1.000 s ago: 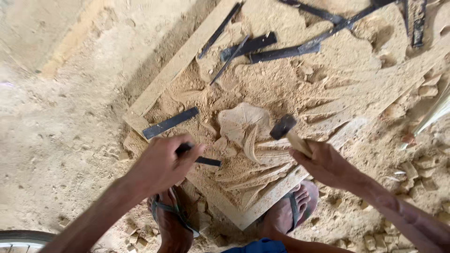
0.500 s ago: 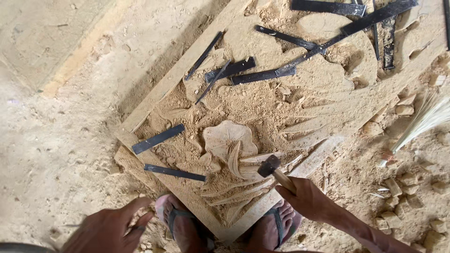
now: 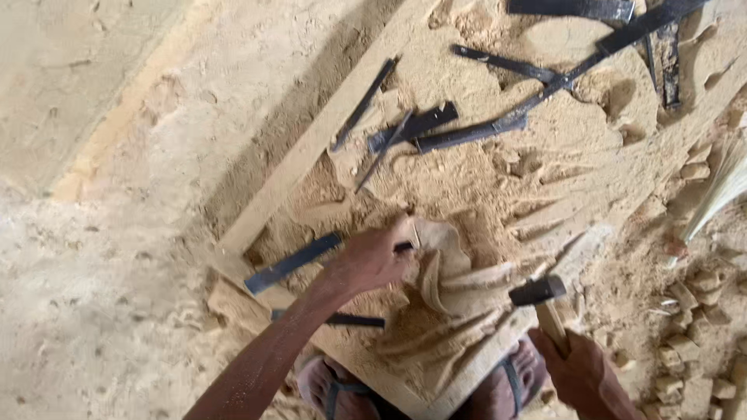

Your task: The person uses a hammer and chisel to carve a decorative floral pattern into a stone slab on the ground, clearing away stone dust with a small broom.

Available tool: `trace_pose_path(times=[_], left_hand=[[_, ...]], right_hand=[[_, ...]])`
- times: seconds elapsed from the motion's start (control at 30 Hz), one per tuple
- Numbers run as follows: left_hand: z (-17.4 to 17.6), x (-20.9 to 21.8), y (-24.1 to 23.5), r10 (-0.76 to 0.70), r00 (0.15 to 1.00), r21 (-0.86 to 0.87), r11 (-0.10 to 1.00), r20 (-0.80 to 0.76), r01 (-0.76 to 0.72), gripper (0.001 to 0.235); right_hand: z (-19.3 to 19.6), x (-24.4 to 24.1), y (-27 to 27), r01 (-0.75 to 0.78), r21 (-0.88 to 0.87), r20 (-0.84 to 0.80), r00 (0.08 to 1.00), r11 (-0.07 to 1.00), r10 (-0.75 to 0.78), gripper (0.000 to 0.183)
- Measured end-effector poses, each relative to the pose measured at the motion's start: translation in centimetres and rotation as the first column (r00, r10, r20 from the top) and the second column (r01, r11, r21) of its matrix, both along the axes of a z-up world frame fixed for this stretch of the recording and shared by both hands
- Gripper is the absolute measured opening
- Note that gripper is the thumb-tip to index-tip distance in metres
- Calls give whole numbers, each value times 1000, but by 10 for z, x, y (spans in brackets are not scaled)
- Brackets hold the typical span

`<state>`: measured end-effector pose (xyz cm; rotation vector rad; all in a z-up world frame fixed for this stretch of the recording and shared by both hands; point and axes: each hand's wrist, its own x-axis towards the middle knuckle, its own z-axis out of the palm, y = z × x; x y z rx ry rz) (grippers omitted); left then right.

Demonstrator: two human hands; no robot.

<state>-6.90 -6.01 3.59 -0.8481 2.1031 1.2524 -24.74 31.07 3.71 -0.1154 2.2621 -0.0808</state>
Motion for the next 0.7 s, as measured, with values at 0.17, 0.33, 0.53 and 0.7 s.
trace_pose_path(times=[0.17,0.33,0.53,0.7], left_hand=[[-7,-8,-31,56,989,346,938,-140,-4,70],[35,-14,-66,570,697,545,783,-436,-300,37],[-17,-32,-35,880,65,822,464,-471,-330,48],[-31,-39,-19,907,17,828,391,-420,-402,51]], right_hand=[[-43,23,33,-34,33,-26,999,999,35,39],[24,3,-26,14,23,49,999,1000,-15,34],[41,-31,-58,-55,-111,45,997,992,60,35],[52,-31,-88,-138,-67,139,979,988,147,35]])
